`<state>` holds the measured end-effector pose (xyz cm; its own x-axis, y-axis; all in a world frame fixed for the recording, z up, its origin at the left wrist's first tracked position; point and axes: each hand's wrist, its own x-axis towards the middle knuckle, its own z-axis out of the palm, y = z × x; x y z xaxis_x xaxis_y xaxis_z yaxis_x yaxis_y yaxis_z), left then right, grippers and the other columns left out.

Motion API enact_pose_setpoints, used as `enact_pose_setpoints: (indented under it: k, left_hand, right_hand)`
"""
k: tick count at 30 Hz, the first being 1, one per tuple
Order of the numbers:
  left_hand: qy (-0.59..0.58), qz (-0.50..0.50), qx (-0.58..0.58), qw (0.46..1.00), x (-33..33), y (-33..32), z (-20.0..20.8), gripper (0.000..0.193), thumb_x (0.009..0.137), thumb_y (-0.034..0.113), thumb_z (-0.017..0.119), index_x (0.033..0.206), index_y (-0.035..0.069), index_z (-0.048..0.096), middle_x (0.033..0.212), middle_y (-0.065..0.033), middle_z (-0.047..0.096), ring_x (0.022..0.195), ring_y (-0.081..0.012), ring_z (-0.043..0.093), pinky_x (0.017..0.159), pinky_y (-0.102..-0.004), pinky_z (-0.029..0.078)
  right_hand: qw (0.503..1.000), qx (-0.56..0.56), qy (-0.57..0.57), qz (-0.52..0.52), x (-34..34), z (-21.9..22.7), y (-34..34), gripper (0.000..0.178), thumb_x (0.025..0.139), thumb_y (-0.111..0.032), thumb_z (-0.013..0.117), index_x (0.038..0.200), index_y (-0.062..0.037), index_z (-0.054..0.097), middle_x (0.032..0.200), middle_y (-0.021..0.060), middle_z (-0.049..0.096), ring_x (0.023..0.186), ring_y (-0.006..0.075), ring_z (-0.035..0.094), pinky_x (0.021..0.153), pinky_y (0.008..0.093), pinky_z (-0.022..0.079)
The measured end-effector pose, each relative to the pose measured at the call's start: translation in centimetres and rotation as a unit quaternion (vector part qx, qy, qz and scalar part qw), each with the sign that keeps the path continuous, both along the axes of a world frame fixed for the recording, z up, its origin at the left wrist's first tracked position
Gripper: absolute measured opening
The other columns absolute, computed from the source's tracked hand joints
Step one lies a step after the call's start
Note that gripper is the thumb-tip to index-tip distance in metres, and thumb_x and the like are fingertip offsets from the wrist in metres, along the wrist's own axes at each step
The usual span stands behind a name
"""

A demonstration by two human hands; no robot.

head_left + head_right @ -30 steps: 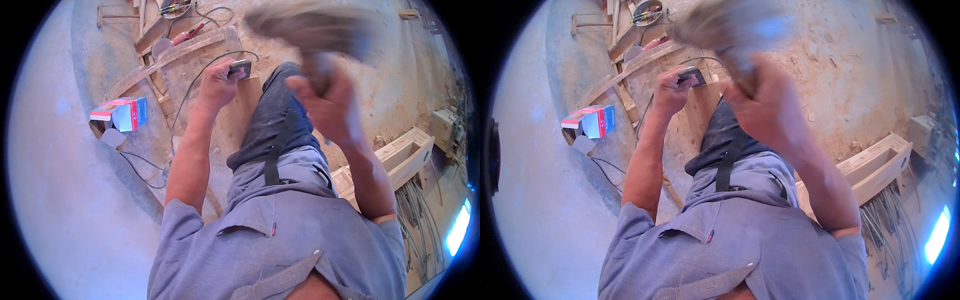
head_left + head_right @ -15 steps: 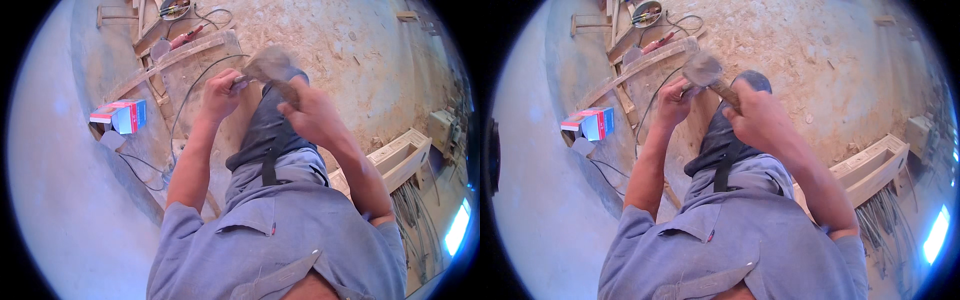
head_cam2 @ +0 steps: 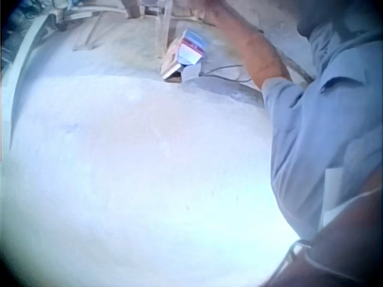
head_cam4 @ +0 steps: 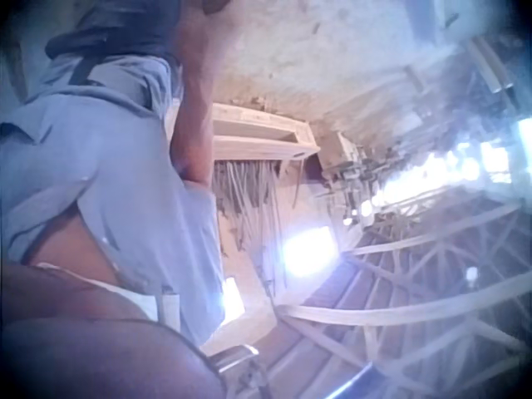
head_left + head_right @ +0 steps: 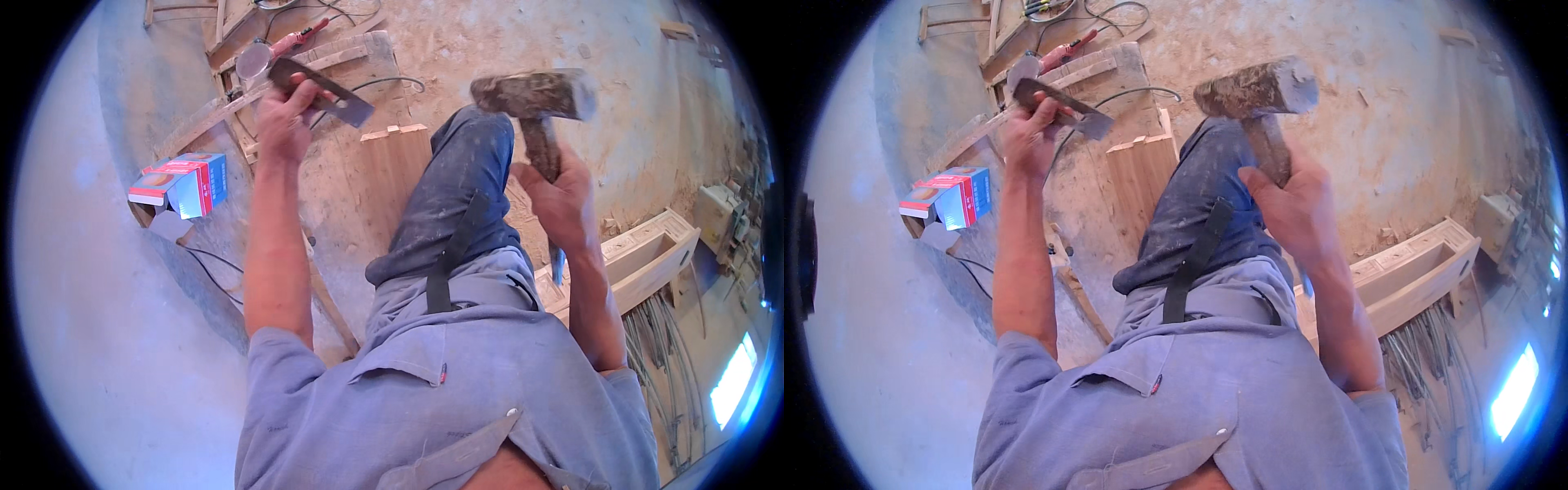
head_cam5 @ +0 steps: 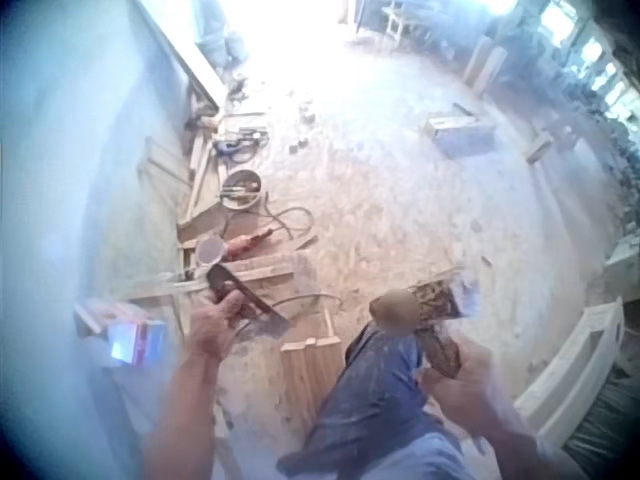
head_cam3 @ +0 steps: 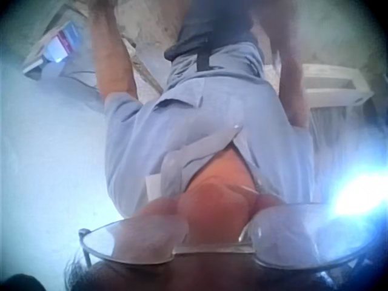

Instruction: The person operates a jointer to smooth a wooden plank, measures it with a try square, then uses a chisel and hammer to carve a mortise. The person then fits the plank into a larger wooden frame and returns to the jointer for further processing.

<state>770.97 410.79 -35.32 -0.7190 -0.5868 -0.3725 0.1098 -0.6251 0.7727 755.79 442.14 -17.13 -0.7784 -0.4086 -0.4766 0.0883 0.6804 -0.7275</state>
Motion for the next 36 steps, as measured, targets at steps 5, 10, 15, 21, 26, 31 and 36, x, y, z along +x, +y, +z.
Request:
enact_pose_setpoints:
  k: [5,10,15,21,26,31,36]
  left_hand:
    - [-0.016,-0.086,0.060,0.994,-4.2,1.8,-2.7,0.013,0.095,0.005,0.069,0.106,0.004,0.062,0.093,-0.0077,0.067,0.081,-0.0219,0.068,0.079,-0.0363,0.058]
    - [-0.035,-0.121,0.069,0.990,-5.4,2.3,-5.9,0.014,0.094,0.006,0.070,0.105,0.005,0.063,0.091,-0.0053,0.067,0.079,-0.0181,0.068,0.072,-0.0340,0.057]
    - [-0.019,-0.138,0.097,0.986,-6.3,1.5,-7.0,0.013,0.094,0.007,0.071,0.105,0.005,0.064,0.092,-0.0052,0.067,0.081,-0.0188,0.066,0.075,-0.0356,0.057]
    - [-0.028,-0.170,0.090,0.981,-6.7,1.1,-7.7,0.014,0.093,0.005,0.071,0.104,0.004,0.063,0.090,-0.0061,0.067,0.078,-0.0192,0.067,0.075,-0.0338,0.056]
    - [-0.016,-0.227,0.043,0.973,-7.1,0.8,-7.2,0.012,0.093,0.005,0.071,0.103,0.003,0.064,0.091,-0.0055,0.068,0.078,-0.0172,0.067,0.077,-0.0322,0.054]
    - [0.000,-0.210,0.013,0.978,-6.6,0.8,-6.5,0.012,0.092,0.005,0.071,0.102,0.002,0.064,0.090,-0.0047,0.068,0.078,-0.0155,0.066,0.077,-0.0308,0.053]
    - [-0.039,-0.233,-0.009,0.972,-7.2,1.2,-5.6,0.010,0.093,0.005,0.069,0.101,0.002,0.064,0.089,-0.0041,0.067,0.077,-0.0145,0.066,0.076,-0.0301,0.052]
  right_hand:
    - [1.000,-0.016,-0.007,0.025,-2.4,-1.4,-3.2,0.024,0.087,-0.008,0.075,0.108,-0.0007,0.066,0.079,-0.0010,0.062,0.071,0.0081,0.056,0.064,0.0278,0.047]
    - [0.989,0.104,-0.051,0.088,-4.5,-4.9,-4.0,0.025,0.080,-0.008,0.075,0.102,0.0003,0.064,0.078,0.0023,0.063,0.071,0.0107,0.059,0.065,0.0300,0.048]
    - [0.982,0.132,-0.044,0.129,-5.2,-6.8,-4.5,0.027,0.080,-0.012,0.074,0.101,0.0012,0.064,0.073,0.0068,0.061,0.069,0.0133,0.059,0.064,0.0318,0.047]
    - [0.973,0.148,-0.003,0.175,-7.1,-8.3,-6.8,0.031,0.079,-0.018,0.074,0.100,0.0018,0.062,0.071,0.0097,0.060,0.068,0.0185,0.059,0.066,0.0357,0.048]
    - [0.961,0.140,0.110,0.212,-10.2,-7.8,-10.8,0.029,0.078,-0.019,0.072,0.096,0.0025,0.063,0.073,0.0127,0.062,0.071,0.0208,0.061,0.067,0.0370,0.049]
    - [0.939,0.047,0.200,0.277,-14.8,-8.7,-16.2,0.024,0.079,-0.018,0.073,0.088,-0.0019,0.057,0.069,0.0035,0.051,0.067,0.0139,0.054,0.060,0.0336,0.043]
    - [0.806,0.296,0.151,0.489,-13.0,-7.8,-21.4,0.024,0.077,-0.009,0.056,0.096,0.0020,0.068,0.091,0.0265,0.069,0.089,0.0382,0.069,0.074,0.0473,0.052]
